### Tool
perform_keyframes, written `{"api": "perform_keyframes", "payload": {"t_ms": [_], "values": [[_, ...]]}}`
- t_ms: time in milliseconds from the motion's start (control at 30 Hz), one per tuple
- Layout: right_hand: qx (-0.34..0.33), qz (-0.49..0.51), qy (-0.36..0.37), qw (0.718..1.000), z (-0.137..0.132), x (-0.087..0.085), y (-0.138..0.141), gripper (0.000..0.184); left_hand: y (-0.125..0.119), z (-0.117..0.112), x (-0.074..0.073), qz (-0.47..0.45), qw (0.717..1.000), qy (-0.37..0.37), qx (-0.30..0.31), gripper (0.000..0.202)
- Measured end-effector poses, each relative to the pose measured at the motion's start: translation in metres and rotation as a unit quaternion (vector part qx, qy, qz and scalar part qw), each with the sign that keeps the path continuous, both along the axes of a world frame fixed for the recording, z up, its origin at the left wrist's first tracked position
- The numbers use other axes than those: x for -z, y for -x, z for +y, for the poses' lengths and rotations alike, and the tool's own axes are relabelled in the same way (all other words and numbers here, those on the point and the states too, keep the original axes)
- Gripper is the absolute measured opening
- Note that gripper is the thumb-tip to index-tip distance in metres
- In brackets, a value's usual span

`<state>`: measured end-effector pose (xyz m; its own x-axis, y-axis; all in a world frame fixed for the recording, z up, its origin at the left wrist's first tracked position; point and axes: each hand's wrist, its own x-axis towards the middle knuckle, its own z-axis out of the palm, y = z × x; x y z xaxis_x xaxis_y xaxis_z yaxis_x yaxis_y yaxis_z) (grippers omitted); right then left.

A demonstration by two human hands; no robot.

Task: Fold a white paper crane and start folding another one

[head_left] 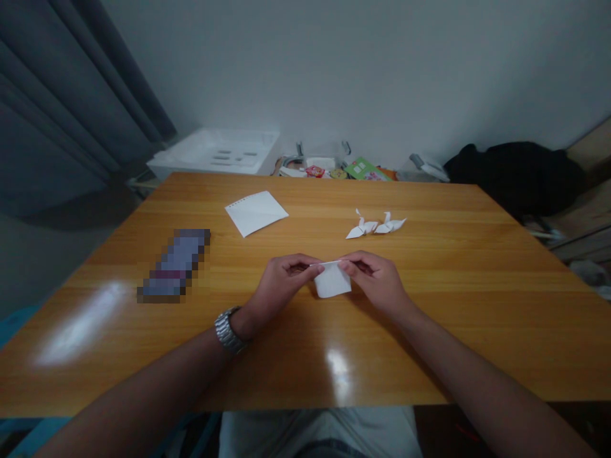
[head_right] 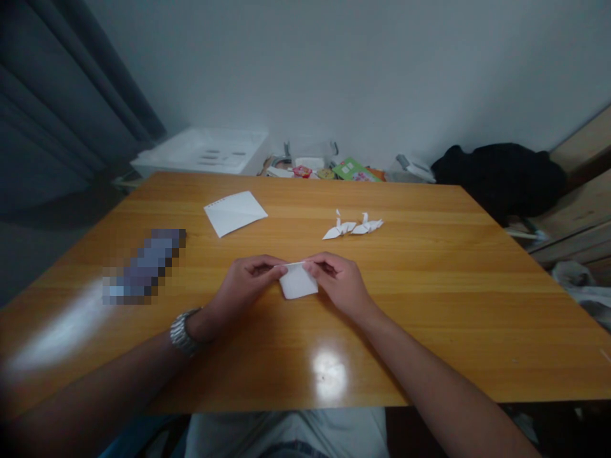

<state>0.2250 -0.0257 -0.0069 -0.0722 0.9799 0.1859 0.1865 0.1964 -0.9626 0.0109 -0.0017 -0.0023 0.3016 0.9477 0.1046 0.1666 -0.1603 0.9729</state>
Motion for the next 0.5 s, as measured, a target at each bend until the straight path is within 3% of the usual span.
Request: {"api": "perform_keyframes", "payload": {"t_ms": [167,500], "values": [[0.011,0.008,-0.002,1.000,0.0001,-0.0013,-0.0001,0.026,0.0005,0.0000,-0.0007,-0.023,1.000,0.018,-0.005,0.028],[-0.007,0.000,0.005,1.000,-0.0013,-0.0010,0.0059,0.022,0.0001,-0.0009,0.0003,-0.018,0.999,-0.017,-0.029,0.028]]}}
